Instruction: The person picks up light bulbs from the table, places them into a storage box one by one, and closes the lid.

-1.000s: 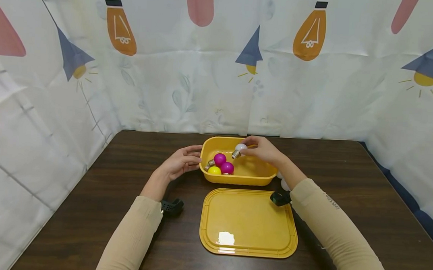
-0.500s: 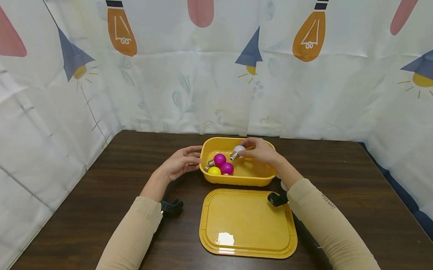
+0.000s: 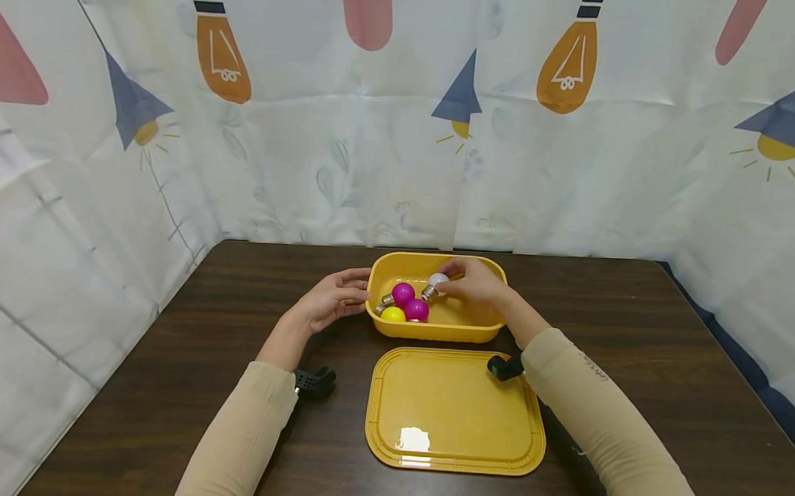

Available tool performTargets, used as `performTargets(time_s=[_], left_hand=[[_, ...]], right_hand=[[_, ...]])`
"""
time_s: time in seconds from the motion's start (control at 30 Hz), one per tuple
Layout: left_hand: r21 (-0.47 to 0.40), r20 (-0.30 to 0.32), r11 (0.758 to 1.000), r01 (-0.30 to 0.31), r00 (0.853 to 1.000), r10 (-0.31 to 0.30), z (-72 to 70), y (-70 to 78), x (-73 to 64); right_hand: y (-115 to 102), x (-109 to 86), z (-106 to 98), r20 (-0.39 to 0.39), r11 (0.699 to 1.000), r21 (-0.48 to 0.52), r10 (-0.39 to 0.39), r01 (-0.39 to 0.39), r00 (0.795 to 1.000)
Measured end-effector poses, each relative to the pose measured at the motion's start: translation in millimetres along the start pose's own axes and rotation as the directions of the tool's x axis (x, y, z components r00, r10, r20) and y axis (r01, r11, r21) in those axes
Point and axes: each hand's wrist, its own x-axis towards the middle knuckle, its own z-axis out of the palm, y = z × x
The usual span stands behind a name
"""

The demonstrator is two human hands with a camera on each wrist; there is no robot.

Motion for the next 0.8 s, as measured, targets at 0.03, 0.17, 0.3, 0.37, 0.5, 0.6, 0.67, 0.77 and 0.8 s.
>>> performTargets(time_s=[0.03, 0.17, 0.3, 0.37, 0.5, 0.6, 0.67, 0.77, 0.8], left_hand=[[0.000, 0.000, 1.000, 0.000, 1.000, 0.000, 0.0, 0.0, -0.1], [0.003, -0.001, 1.000, -0.001, 1.000, 0.001, 0.1, 0.0, -0.2], [0.003, -0.006, 1.000, -0.001, 1.000, 0.001, 0.9, 0.6, -0.6], [0.000, -0.006, 1.000, -0.001, 1.000, 0.001, 1.3, 0.8, -0.7], [-0.005, -0.005, 1.000, -0.003, 1.000, 0.003, 1.5, 0.8, -0.5], [-0.010, -0.005, 1.000, -0.003, 1.000, 0.003, 1.2, 0.4, -0.2], [-0.013, -0.007, 1.000, -0.003, 1.000, 0.003, 1.0, 0.2, 0.0], [-0.010, -0.008, 1.000, -0.004, 1.000, 0.004, 0.9, -0.2, 0.0], [-0.010, -0.009, 1.000, -0.004, 1.000, 0.004, 0.9, -0.4, 0.0]], right_hand=[[-1, -0.1, 0, 0.001, 1.000, -0.001, 0.001, -0.001, 1.000], [-3, -0.5, 2, 0.007, 1.000, 0.012, 0.002, -0.002, 1.000], [-2, 0.9, 4, 0.012, 1.000, 0.023, -0.010, 0.010, 1.000], [-2, 1.9, 5, 0.008, 1.000, 0.008, -0.019, 0.019, 1.000], [-3, 3.4, 9, -0.004, 0.998, -0.040, -0.038, 0.038, 0.999], [-5, 4.0, 11, -0.007, 0.997, -0.055, -0.049, 0.049, 0.999], [-6, 3.6, 12, -0.006, 0.997, -0.055, -0.055, 0.055, 0.998], [-8, 2.9, 13, 0.004, 0.997, -0.043, -0.066, 0.066, 0.998], [-8, 2.6, 13, 0.007, 0.997, -0.038, -0.067, 0.067, 0.998]])
